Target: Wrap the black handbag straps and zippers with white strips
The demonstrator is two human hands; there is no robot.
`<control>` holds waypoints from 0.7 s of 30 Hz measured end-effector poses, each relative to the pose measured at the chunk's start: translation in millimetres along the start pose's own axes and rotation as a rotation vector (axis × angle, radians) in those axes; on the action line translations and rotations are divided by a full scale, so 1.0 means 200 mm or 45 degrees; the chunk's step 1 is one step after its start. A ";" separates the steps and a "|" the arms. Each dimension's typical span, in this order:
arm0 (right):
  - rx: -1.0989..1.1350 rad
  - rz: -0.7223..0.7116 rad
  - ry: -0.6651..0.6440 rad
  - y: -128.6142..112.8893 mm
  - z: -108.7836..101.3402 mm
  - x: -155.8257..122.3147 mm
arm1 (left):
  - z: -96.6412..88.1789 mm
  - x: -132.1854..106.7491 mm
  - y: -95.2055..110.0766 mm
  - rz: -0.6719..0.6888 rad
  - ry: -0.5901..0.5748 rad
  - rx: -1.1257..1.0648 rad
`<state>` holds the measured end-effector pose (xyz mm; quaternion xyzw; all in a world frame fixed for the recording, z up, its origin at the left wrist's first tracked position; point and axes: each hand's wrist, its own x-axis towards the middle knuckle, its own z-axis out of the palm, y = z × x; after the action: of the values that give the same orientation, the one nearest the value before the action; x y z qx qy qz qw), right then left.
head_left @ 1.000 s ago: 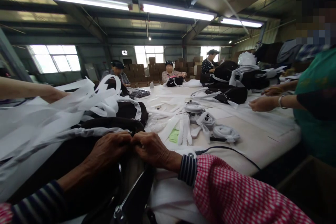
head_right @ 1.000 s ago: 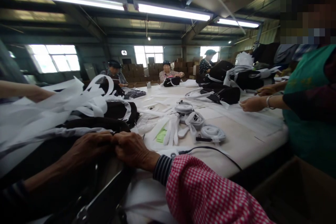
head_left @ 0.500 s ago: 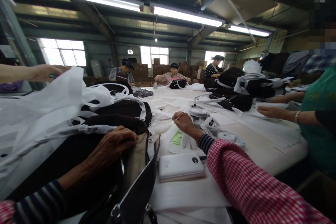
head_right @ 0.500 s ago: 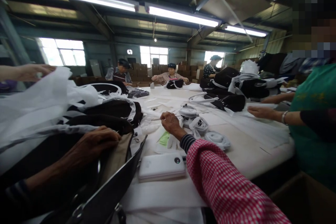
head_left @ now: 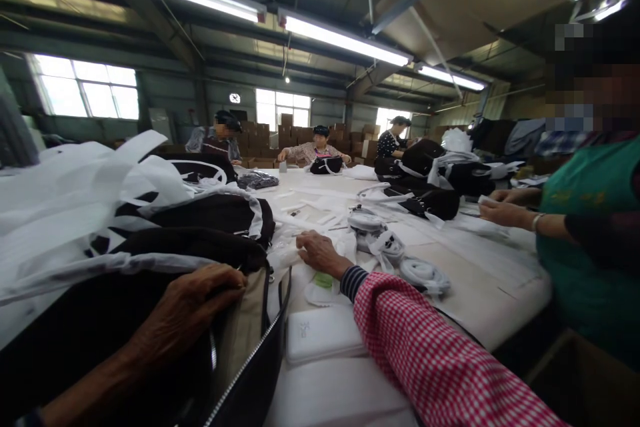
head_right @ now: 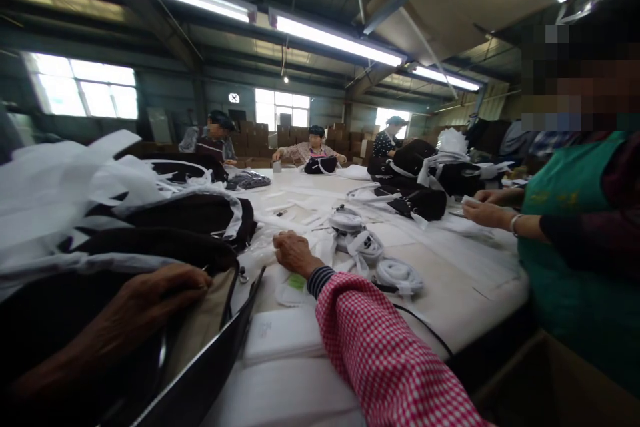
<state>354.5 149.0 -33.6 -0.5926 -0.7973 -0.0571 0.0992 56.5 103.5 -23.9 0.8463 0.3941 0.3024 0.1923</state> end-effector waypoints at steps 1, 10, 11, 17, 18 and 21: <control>-0.004 -0.005 -0.003 0.01 -0.01 0.00 | 0.00 0.00 0.00 0.002 0.002 0.004; -0.269 0.260 -0.013 0.33 -0.20 0.10 | 0.02 -0.01 0.01 0.040 0.016 0.052; -0.291 0.264 -0.049 0.36 -0.20 0.11 | 0.02 -0.01 0.00 0.040 0.016 0.060; -0.388 0.248 -0.179 0.44 -0.12 0.13 | 0.02 -0.02 0.00 0.015 -0.007 0.081; -0.405 0.248 -0.176 0.44 -0.11 0.13 | 0.02 -0.02 0.00 0.011 -0.008 0.075; -0.447 0.221 -0.148 0.44 -0.11 0.12 | 0.02 -0.02 0.02 0.001 0.014 0.051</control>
<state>435.0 192.3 -8.2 -0.6697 -0.7254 -0.1521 -0.0470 58.6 97.5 -25.5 0.8485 0.4008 0.2992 0.1729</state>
